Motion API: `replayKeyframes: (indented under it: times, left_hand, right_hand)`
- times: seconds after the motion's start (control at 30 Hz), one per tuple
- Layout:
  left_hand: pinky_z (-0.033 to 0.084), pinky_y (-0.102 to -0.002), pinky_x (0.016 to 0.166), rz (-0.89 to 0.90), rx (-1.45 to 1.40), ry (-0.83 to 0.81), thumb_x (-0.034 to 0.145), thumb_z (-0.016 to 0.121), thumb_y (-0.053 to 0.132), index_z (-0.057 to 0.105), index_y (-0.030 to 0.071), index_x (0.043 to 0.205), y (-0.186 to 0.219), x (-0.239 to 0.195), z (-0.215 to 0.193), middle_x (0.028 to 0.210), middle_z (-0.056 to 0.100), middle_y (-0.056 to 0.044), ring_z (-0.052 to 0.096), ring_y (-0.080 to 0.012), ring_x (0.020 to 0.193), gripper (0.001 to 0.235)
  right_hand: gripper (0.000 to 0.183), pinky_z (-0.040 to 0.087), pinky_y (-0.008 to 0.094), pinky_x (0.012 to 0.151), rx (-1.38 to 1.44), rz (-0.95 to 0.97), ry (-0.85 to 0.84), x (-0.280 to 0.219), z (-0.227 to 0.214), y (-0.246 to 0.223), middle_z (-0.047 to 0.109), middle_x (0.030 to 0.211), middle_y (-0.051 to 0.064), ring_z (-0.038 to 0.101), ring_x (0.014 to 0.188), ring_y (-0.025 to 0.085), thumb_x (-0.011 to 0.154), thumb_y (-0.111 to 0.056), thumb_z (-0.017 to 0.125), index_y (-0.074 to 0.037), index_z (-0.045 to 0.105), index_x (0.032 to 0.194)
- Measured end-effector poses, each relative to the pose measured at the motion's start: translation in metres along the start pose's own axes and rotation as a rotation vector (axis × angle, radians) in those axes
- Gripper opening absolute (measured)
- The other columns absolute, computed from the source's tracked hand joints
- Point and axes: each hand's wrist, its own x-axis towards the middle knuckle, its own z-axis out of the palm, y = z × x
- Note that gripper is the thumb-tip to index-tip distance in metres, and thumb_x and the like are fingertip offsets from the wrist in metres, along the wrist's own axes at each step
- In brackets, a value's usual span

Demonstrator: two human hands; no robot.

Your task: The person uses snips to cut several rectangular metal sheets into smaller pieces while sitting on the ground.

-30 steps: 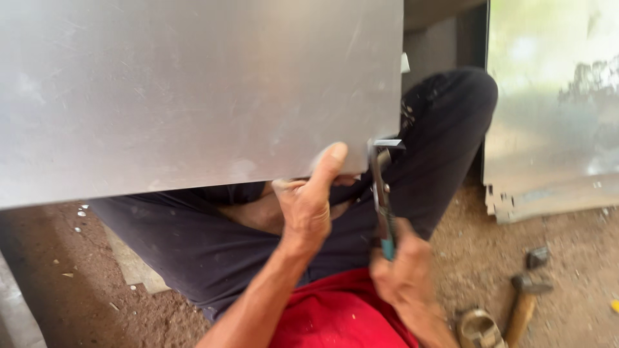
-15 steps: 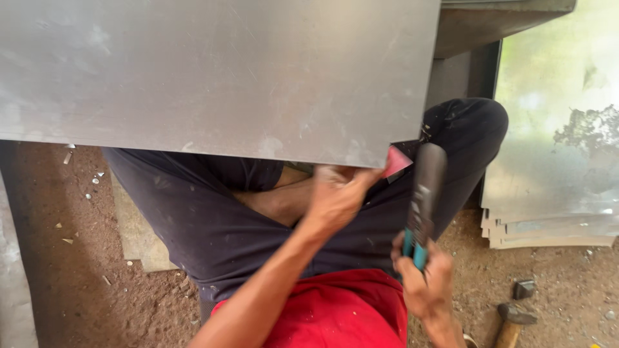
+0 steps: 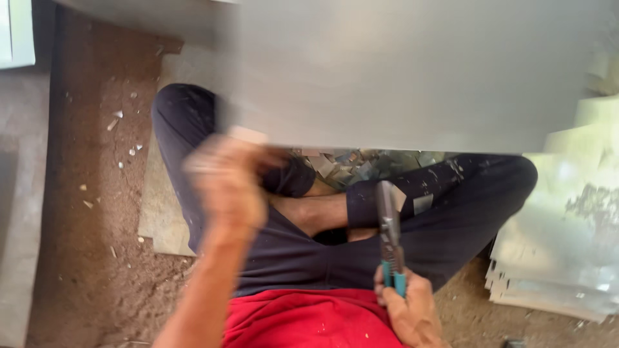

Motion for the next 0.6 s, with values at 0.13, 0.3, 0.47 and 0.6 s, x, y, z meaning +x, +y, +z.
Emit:
replayKeyframes:
  times: [0.13,0.3,0.47,0.6]
  left_hand:
    - [0.058,-0.027,0.070,-0.274,-0.144,-0.213,0.092,0.078,0.008,0.076,-0.005,0.099,-0.017,-0.034,0.039,0.086,0.077,-0.011,0.073,-0.0145,0.076,0.015]
    - [0.060,-0.028,0.072,-0.328,-0.197,-0.199,0.088,0.079,0.003,0.074,-0.006,0.104,-0.009,-0.026,0.037,0.088,0.078,-0.014,0.073,-0.0156,0.075,0.019]
    - [0.063,-0.029,0.078,-0.365,-0.209,-0.218,0.089,0.077,0.002,0.074,-0.008,0.102,-0.007,-0.026,0.035,0.091,0.078,-0.016,0.075,-0.0161,0.079,0.016]
    - [0.063,-0.029,0.078,-0.359,-0.217,-0.220,0.089,0.077,0.001,0.072,-0.008,0.101,-0.010,-0.024,0.033,0.092,0.078,-0.016,0.075,-0.0159,0.080,0.016]
  right_hand:
    - [0.054,0.052,0.032,0.071,0.030,0.038,-0.312,-0.006,0.011,-0.056,0.071,0.102,0.012,0.061,0.080,0.018,0.068,-0.012,0.051,0.000,0.064,0.119]
    - [0.073,0.052,0.035,0.068,0.063,0.111,-0.370,0.002,0.038,-0.102,0.067,0.115,0.013,0.068,0.091,0.026,0.063,-0.015,0.049,-0.004,0.058,0.134]
    - [0.069,0.059,0.035,0.085,-0.014,-0.024,-0.354,0.011,0.046,-0.118,0.066,0.114,0.016,0.067,0.097,0.025,0.064,-0.012,0.049,-0.001,0.053,0.132]
    - [0.070,0.058,0.033,0.076,-0.059,0.051,-0.350,0.012,0.041,-0.126,0.066,0.107,0.013,0.066,0.086,0.021,0.062,-0.009,0.048,-0.005,0.055,0.131]
